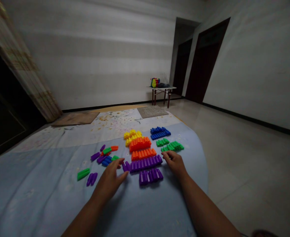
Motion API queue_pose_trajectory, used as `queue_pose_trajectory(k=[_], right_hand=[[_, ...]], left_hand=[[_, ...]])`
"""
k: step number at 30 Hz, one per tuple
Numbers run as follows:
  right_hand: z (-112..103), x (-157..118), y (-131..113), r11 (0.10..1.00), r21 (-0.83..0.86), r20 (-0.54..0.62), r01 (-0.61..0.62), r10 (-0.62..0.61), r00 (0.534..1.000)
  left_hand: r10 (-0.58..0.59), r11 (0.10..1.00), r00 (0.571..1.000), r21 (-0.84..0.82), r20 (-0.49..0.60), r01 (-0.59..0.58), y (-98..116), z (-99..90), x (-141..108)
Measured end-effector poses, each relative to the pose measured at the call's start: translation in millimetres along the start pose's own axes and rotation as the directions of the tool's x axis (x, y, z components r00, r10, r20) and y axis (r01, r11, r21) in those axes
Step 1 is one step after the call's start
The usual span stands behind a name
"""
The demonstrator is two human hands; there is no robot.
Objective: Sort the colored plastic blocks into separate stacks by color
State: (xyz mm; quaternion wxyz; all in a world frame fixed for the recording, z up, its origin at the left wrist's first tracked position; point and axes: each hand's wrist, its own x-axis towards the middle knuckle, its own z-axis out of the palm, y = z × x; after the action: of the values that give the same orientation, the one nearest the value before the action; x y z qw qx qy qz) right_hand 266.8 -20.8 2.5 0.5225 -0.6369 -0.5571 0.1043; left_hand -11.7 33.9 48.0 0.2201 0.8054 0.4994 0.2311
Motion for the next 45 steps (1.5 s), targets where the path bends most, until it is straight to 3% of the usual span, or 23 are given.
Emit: queue_pose_trajectory(k=[6,9,19,25,31,37,41,45], right_hand=[[-1,0,-2,0.999,0.029,-0.040,-0.028,0.029,0.999],[-1,1,0,0.997,0.067,-0.074,-0.037,0.042,0.996],[-2,3,1,0.994,0.097,-0.122,-0.045,0.057,0.991],[-2,3,-1,0.996,0.082,-0.130,-0.034,0.044,0.991],[-2,1,1,0.996,0.070,-0.112,-0.046,0.054,0.992],[-4,-2,1,0.994,0.073,-0.063,-0.087,0.092,0.994],[-5,-2,0,0.994,0.056,-0.058,-0.090,0.093,0.994],[-5,-3,-1,0.994,0.041,-0.051,-0.100,0.102,0.993]], left_hand=[[0.148,0.989,0.988,-0.014,0.034,-0.148,62,29.2,29],[0.171,0.985,0.983,0.022,0.070,-0.173,79,44.5,42],[0.163,0.974,0.968,0.124,0.193,-0.188,87,66.9,60],[0.177,0.976,0.968,0.095,0.180,-0.196,87,69.8,59],[0.180,0.984,0.984,0.015,0.003,-0.180,65,46.9,50],[0.030,0.999,0.981,-0.019,-0.192,-0.035,3,6.5,22],[-0.096,0.984,0.971,0.125,-0.218,0.125,-31,-8.9,0],[-0.165,0.921,0.957,0.310,-0.238,0.236,-46,-14.4,-11]])
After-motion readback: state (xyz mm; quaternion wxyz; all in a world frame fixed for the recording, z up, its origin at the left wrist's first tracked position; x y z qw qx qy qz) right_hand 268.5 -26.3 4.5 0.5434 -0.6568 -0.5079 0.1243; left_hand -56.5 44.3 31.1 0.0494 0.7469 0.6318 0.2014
